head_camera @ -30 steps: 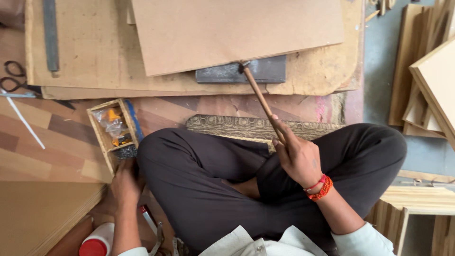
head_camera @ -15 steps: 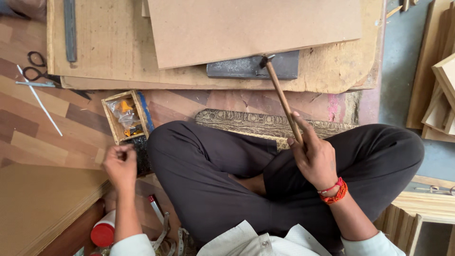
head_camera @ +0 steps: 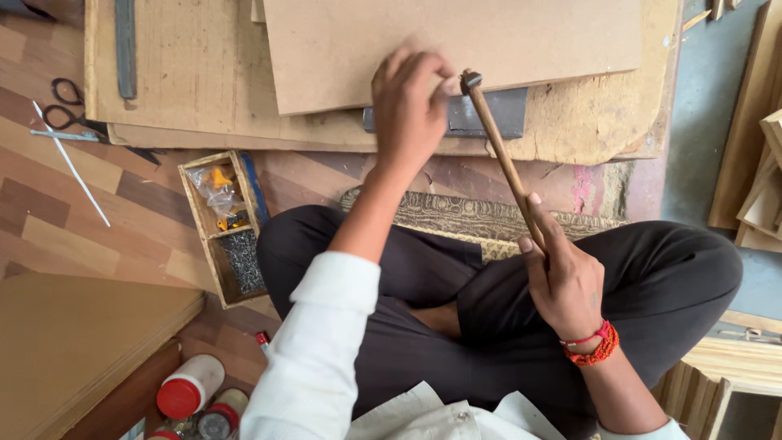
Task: The person sits cross-legged on the workshop floor and hammers nails along the edges of wooden frame boards, taking nails one at a time from a small wooden box beside them. They occasionally lift a finished frame to reposition it and continue hammering nails into other frames.
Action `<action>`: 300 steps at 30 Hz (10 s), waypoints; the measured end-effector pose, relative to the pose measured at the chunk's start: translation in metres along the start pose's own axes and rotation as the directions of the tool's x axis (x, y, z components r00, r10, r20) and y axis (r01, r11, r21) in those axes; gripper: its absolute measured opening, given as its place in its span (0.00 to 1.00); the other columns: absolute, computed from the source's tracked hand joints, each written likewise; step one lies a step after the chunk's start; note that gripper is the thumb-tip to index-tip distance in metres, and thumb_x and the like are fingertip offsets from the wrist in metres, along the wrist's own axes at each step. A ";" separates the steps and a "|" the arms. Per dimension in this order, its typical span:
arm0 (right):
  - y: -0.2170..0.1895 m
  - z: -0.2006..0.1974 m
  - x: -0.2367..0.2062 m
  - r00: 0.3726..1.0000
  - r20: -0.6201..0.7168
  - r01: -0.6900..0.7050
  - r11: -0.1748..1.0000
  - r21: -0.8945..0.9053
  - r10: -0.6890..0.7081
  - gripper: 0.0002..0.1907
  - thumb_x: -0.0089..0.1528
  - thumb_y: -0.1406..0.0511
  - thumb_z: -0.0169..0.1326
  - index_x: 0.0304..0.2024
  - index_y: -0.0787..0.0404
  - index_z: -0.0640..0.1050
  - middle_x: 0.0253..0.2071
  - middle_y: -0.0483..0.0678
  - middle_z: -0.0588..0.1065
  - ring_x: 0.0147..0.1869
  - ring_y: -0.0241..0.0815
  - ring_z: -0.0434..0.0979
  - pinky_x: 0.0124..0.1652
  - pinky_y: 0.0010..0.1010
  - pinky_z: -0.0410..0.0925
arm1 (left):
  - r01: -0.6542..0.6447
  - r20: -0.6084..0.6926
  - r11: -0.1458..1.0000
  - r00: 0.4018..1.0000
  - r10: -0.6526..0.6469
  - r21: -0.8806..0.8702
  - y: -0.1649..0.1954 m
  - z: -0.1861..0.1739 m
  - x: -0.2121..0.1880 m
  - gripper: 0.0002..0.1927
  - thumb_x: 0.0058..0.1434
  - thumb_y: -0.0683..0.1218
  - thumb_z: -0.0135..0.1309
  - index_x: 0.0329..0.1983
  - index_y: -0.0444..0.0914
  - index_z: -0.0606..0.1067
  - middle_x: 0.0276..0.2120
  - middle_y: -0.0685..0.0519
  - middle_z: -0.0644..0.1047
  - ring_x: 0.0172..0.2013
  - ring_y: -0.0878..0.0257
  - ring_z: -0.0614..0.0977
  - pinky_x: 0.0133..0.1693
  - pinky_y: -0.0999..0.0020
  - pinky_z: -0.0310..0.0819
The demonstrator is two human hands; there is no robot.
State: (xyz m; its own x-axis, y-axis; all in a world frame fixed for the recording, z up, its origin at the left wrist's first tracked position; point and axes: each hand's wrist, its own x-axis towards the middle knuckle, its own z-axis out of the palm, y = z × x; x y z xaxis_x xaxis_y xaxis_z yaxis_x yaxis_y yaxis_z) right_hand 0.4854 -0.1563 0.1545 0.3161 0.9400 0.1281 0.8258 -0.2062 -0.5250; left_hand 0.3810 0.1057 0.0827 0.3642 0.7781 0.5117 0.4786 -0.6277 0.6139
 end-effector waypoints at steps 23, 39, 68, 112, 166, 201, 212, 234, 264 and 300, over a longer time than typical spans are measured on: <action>0.024 -0.036 0.014 0.996 0.085 0.048 0.987 -0.151 -0.035 0.27 0.68 0.63 0.55 0.70 0.52 0.69 0.35 0.52 0.79 0.26 0.48 0.77 0.27 0.36 0.67 | 0.036 0.164 0.997 0.985 -0.046 0.064 -0.023 0.005 -0.007 0.12 0.53 0.41 0.67 0.40 0.41 0.78 0.60 0.52 0.74 0.68 0.48 0.67 0.71 0.50 0.52; 0.167 -0.077 0.102 0.565 0.722 0.825 0.272 -0.495 -0.400 0.31 0.71 0.64 0.44 0.77 0.41 0.56 0.27 0.42 0.71 0.18 0.28 0.62 0.20 0.23 0.60 | -0.222 0.025 0.963 0.975 0.220 0.154 -0.046 0.001 -0.027 0.05 0.62 0.42 0.63 0.41 0.42 0.83 0.49 0.55 0.82 0.55 0.57 0.81 0.63 0.58 0.71; 0.026 -0.001 0.015 0.998 0.004 0.062 0.989 -0.134 -0.062 0.24 0.67 0.73 0.53 0.67 0.61 0.76 0.28 0.52 0.77 0.26 0.46 0.76 0.31 0.34 0.68 | -0.244 -0.046 0.964 0.967 0.250 0.105 -0.040 0.001 -0.026 0.03 0.61 0.38 0.62 0.37 0.39 0.83 0.43 0.54 0.83 0.51 0.56 0.82 0.62 0.54 0.71; 0.003 0.017 -0.017 0.993 0.101 -0.061 0.995 0.075 0.053 0.25 0.70 0.64 0.49 0.70 0.53 0.68 0.26 0.51 0.78 0.27 0.50 0.80 0.30 0.38 0.69 | 0.624 0.147 0.627 0.644 -0.751 0.467 -0.126 -0.246 -0.236 0.07 0.62 0.43 0.56 0.42 0.40 0.80 0.33 0.45 0.81 0.33 0.48 0.84 0.36 0.54 0.76; -0.011 0.027 0.012 0.992 0.036 0.122 0.988 -0.093 -0.119 0.30 0.65 0.72 0.61 0.69 0.59 0.71 0.28 0.55 0.78 0.25 0.48 0.78 0.28 0.35 0.68 | 0.030 0.123 0.995 0.992 -0.041 0.093 -0.038 -0.054 -0.019 0.11 0.53 0.36 0.66 0.39 0.39 0.82 0.56 0.53 0.79 0.65 0.51 0.73 0.68 0.57 0.62; 0.050 -0.062 0.008 0.956 -0.069 -0.293 0.930 -0.221 0.285 0.28 0.71 0.68 0.58 0.74 0.58 0.73 0.25 0.55 0.73 0.28 0.43 0.72 0.32 0.35 0.64 | 0.472 0.207 0.702 0.732 -0.650 0.533 -0.142 -0.241 -0.247 0.11 0.55 0.38 0.57 0.42 0.40 0.78 0.39 0.44 0.81 0.40 0.43 0.82 0.42 0.49 0.76; 0.018 -0.042 0.003 0.974 0.002 -0.224 0.969 0.104 0.225 0.27 0.70 0.68 0.55 0.72 0.59 0.70 0.20 0.49 0.69 0.22 0.35 0.66 0.26 0.31 0.61 | 0.526 -0.012 0.818 0.842 -0.539 0.234 -0.124 -0.251 -0.243 0.07 0.61 0.32 0.56 0.40 0.34 0.77 0.39 0.45 0.80 0.41 0.49 0.82 0.43 0.57 0.75; 0.006 0.000 0.000 0.998 -0.044 0.052 0.998 0.028 -0.051 0.27 0.69 0.68 0.54 0.71 0.55 0.68 0.38 0.56 0.79 0.32 0.51 0.80 0.32 0.38 0.70 | -0.047 0.191 0.997 0.980 0.057 -0.058 -0.027 0.007 0.000 0.09 0.57 0.41 0.67 0.33 0.43 0.75 0.59 0.54 0.71 0.70 0.49 0.63 0.71 0.44 0.48; -0.005 0.007 0.000 0.994 0.034 0.106 0.967 -0.231 -0.101 0.32 0.62 0.69 0.52 0.71 0.54 0.67 0.27 0.54 0.78 0.23 0.53 0.76 0.24 0.42 0.67 | -0.014 0.226 0.997 0.974 0.032 -0.082 -0.025 -0.008 0.007 0.23 0.58 0.31 0.57 0.54 0.43 0.71 0.59 0.52 0.75 0.70 0.49 0.66 0.72 0.50 0.52; -0.053 0.040 0.025 0.889 0.201 -0.343 0.306 0.888 0.411 0.50 0.60 0.73 0.56 0.78 0.56 0.45 0.52 0.55 0.72 0.47 0.42 0.77 0.37 0.34 0.76 | 0.441 0.315 -0.031 0.589 -0.744 -0.897 0.121 -0.116 -0.175 0.20 0.64 0.42 0.56 0.56 0.36 0.64 0.47 0.49 0.76 0.43 0.65 0.82 0.45 0.68 0.81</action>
State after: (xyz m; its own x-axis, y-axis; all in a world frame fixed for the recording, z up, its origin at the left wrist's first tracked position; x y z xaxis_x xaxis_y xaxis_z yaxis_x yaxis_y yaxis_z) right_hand 0.4308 -0.1108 0.1521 0.5266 0.8055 -0.2717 -0.2701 -0.1444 -0.9519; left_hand 0.2822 -0.1083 0.1373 0.1105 0.9322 -0.3446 -0.5706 0.3434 0.7460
